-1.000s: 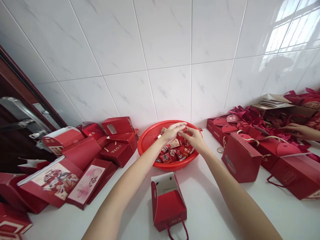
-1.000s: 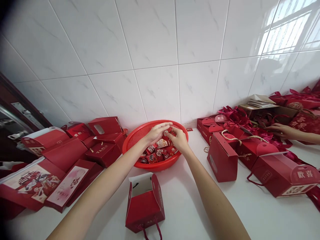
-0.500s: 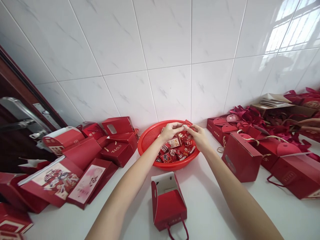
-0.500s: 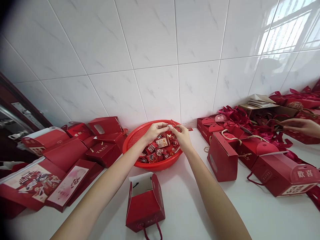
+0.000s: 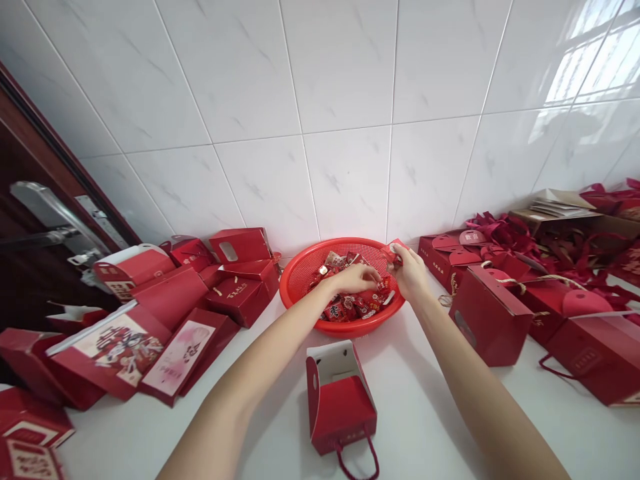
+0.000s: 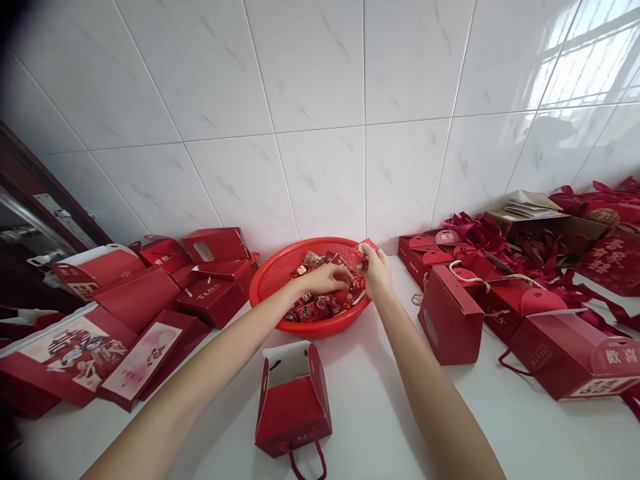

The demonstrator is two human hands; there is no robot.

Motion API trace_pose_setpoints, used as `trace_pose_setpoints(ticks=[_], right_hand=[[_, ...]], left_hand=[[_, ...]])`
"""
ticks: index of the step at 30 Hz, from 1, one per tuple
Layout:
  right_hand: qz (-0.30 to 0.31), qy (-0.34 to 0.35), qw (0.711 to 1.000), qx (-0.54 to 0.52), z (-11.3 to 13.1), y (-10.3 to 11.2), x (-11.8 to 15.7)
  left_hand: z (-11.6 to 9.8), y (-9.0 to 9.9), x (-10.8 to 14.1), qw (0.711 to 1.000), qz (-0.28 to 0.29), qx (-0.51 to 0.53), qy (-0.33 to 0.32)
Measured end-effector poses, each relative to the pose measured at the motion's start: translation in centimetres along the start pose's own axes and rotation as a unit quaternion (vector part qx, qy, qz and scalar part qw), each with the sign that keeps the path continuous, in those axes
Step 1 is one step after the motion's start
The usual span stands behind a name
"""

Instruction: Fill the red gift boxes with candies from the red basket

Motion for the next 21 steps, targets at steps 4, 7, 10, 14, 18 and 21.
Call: trace_pose_setpoints(ticks=[4,7,10,14,18,21], right_hand=[[-0.003,-0.005,1.000,-0.005,-0.1,0.1,0.0],[-0.001,-0.007,1.000,-0.003,-0.2,0.1,0.0],[-0.002,-0.006,1.000,-0.004,-0.3,0.1,-0.1],[-0.006,-0.008,1.000,-0.009,-0.3,0.0,0.1],[-0.012,-0.013,1.000,-0.023,-0.1,-0.1,0.4],[-0.014,-0.016,0.999,-0.030,0.0,-0.2,0.4]], left_hand=[[1.3,-2.6,0.7,0.981,0.112,-0.155,0.032],[2.0,-3.6,0.8,0.963,0.119,-0.240,0.035],[2.2,-3.9,0.5,0.961,0.095,-0.258,0.029],[2.2,-3.1,0.0,0.961,0.064,-0.268,0.003],[2.3,-1.4,-0.4,0.963,0.038,-0.268,-0.009],[2.5,-1.0,-0.4,0.963,0.051,-0.265,0.007]])
Point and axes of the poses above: each hand's wrist, its own x-axis away from the middle knuckle, its own y-axis out of the back of the hand, z = x × y, the point moved 7 cm from there along -x, towards the middle knuckle, and after that the axes turned 15 degrees about x, right-handed, at the moved point
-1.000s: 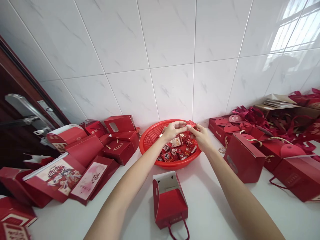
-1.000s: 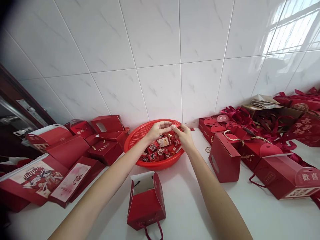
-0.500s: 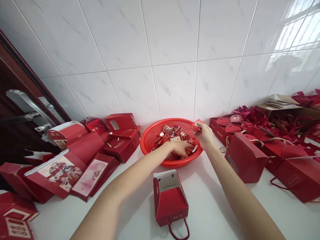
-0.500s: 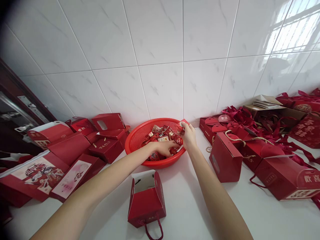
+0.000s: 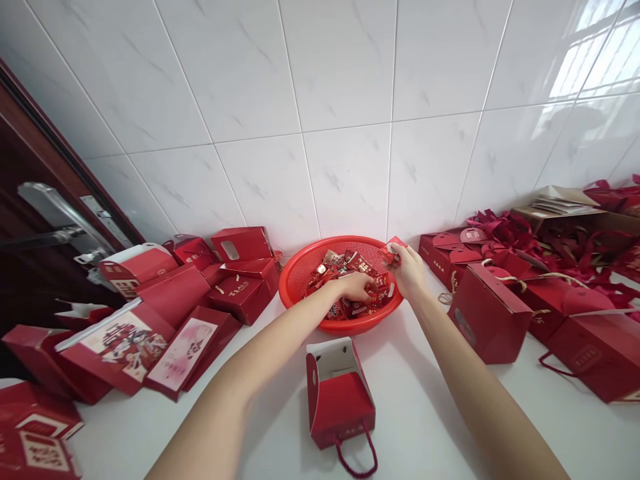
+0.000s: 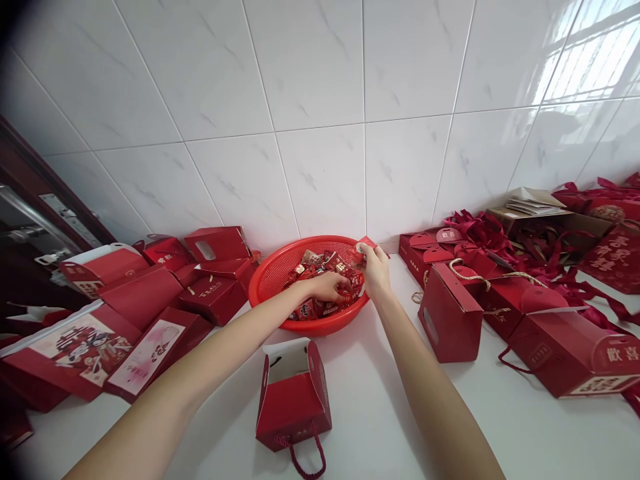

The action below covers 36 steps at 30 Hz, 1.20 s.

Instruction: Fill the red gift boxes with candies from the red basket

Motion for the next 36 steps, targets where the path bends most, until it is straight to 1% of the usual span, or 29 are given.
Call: trace_pose_setpoints(ticks=[4,7,9,11,13,17,20,22,24,27,31,36], right_hand=[[-0.001,-0.006,1.000,0.001,0.0,-0.1,-0.2],[0.000,-0.008,1.000,0.009,0.0,-0.1,-0.2],[0.000,-0.008,1.000,0.014,0.0,-0.1,-0.1],[-0.001,-0.006,1.000,0.017,-0.1,-0.1,-0.1],[-0.001,-0.003,1.000,0.018,-0.1,-0.1,-0.1],[0.003,0.001,1.000,0.017,0.0,-0.2,-0.2],[0.007,0.005,1.000,0.021,0.0,-0.3,-0.2],[0.012,0.007,1.000,0.028,0.1,-0.3,-0.1],[0.020,0.009,0.999,0.037,0.1,-0.4,-0.1],[0.035,0.014,0.998,0.052,0.1,-0.6,0.1],[0.056,0.020,0.995,0.076,0.1,-0.8,0.3],[0.075,0.025,0.992,0.095,0.2,-1.0,0.6]], left_hand=[[-0.5,-1.2,0.1,0.999,0.042,-0.005,0.016],[-0.8,-1.9,0.2,0.998,0.056,-0.012,0.034],[-0.9,-2.0,0.2,0.997,0.059,-0.010,0.044],[-0.9,-1.4,0.2,0.998,0.051,0.001,0.047],[-1.0,-0.2,0.2,0.999,0.023,0.016,0.042],[-0.5,3.0,0.4,0.995,-0.067,0.062,0.027],[0.3,5.1,0.6,0.985,-0.134,0.108,0.016],[0.7,6.1,0.8,0.975,-0.170,0.141,0.002],[0.9,6.7,0.9,0.965,-0.194,0.174,-0.013],[0.8,7.1,1.1,0.951,-0.216,0.218,-0.034],[-0.3,7.2,1.5,0.938,-0.224,0.257,-0.064],[-1.7,7.4,2.1,0.925,-0.238,0.279,-0.095]])
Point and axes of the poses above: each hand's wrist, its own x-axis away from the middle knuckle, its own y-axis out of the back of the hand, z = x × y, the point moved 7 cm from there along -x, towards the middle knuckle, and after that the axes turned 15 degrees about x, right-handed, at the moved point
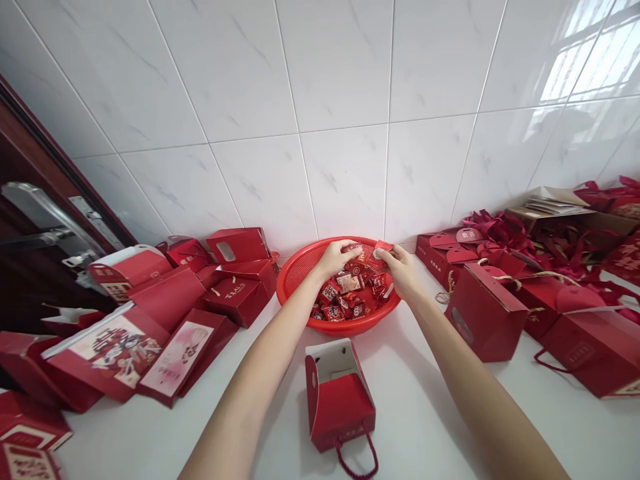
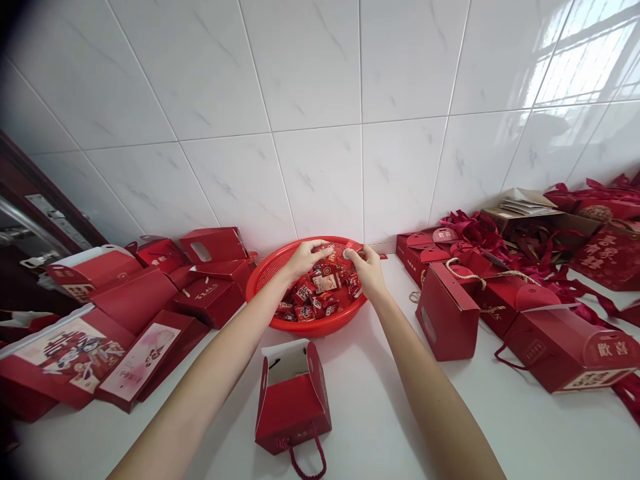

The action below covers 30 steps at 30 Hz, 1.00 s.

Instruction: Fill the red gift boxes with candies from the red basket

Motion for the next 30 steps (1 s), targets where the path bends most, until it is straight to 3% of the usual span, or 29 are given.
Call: trace_pose_setpoints(ticks=[10,17,20,23,26,30], right_hand=[[0.094,-0.052,0.993,-0.040,1.1,-1.1,0.7],[0.196,-0.080,0.974,-0.080,3.4,-4.6,3.9],[0.221,-0.054,0.971,-0.073,5.0,-6.0,5.9],[0.204,-0.006,0.979,-0.026,6.6,-6.3,7.7],[0.185,0.073,0.976,0.085,8.4,-6.0,9.2],[0.193,0.158,0.947,0.204,10.3,-5.6,10.6]], left_hand=[[-2.1,1.0,1.4,0.998,-0.051,-0.009,-0.034],[-6.2,2.5,7.7,0.982,-0.146,-0.068,-0.094],[-7.9,2.4,10.7,0.973,-0.189,-0.083,-0.102],[-9.3,1.7,12.9,0.967,-0.210,-0.092,-0.111],[-10.2,0.8,14.3,0.968,-0.206,-0.090,-0.111],[-10.5,0.0,15.6,0.979,-0.184,-0.052,-0.077]])
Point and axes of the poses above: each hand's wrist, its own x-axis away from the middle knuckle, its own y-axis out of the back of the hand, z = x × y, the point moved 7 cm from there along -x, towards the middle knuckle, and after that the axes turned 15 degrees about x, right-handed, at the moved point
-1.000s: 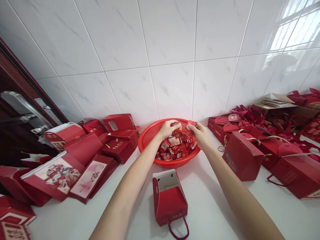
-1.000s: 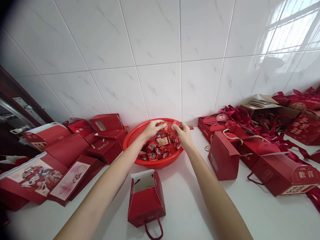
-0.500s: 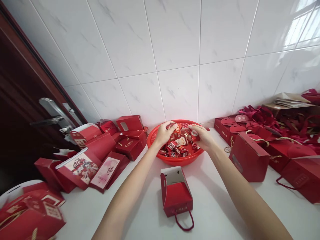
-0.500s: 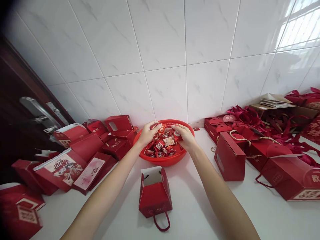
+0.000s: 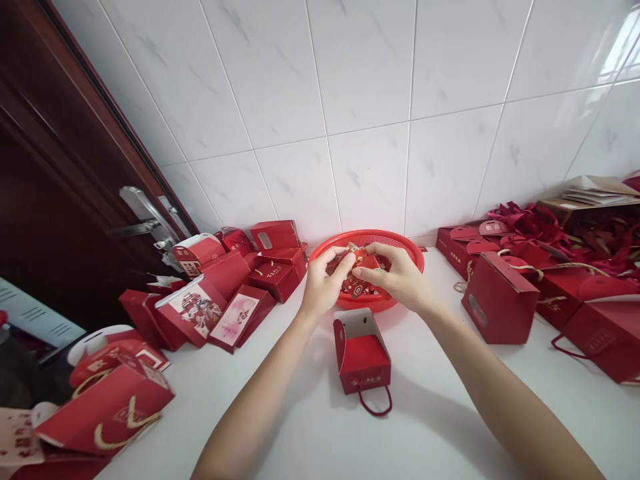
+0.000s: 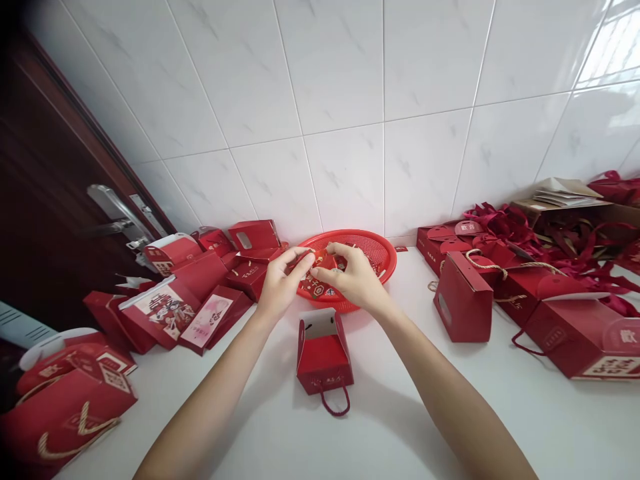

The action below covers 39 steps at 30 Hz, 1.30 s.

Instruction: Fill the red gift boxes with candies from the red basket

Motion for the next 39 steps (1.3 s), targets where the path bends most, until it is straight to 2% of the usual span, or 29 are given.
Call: trace_pose_setpoints(ticks=[5,9,12,15,19,22,25,27,31,34,39], right_hand=[[-0.010,0.013,0.999,0.033,0.8,1.9,0.7],[-0.040,0.000,0.998,0.038,1.0,3.7,1.3],[0.001,0.010,1.000,0.000,1.7,3.2,1.6],[0.075,0.058,0.995,-0.033,2.9,1.3,1.9],[0.139,0.097,0.985,-0.019,2.8,-1.3,2.0],[0.134,0.099,0.986,0.020,1.6,-2.4,1.7],[0.098,0.094,0.986,0.097,0.5,-2.3,1.3],[0.101,0.094,0.980,0.141,0.1,-2.2,1.2],[0.173,0.099,0.963,0.178,-0.2,-2.0,1.5],[0.228,0.089,0.948,0.201,-0.8,-2.2,1.9],[0.250,0.100,0.939,0.212,-0.5,-2.2,2.3]], left_hand=[[-0.1,0.3,1.4,0.994,0.084,0.030,0.062],[-0.1,1.3,2.7,0.974,0.146,-0.128,0.114],[-0.1,0.9,4.0,0.936,0.219,-0.231,0.148],[0.1,0.1,5.0,0.916,0.274,-0.239,0.168],[1.1,0.2,4.6,0.929,0.281,-0.173,0.166],[2.2,0.7,3.9,0.936,0.275,-0.142,0.170],[2.8,0.5,3.6,0.941,0.266,-0.123,0.172],[2.9,0.0,3.8,0.939,0.273,-0.110,0.181],[3.4,-0.2,4.1,0.935,0.265,-0.123,0.201],[3.6,-0.3,4.3,0.927,0.296,-0.124,0.195],[3.9,-0.6,4.8,0.906,0.339,-0.168,0.190]])
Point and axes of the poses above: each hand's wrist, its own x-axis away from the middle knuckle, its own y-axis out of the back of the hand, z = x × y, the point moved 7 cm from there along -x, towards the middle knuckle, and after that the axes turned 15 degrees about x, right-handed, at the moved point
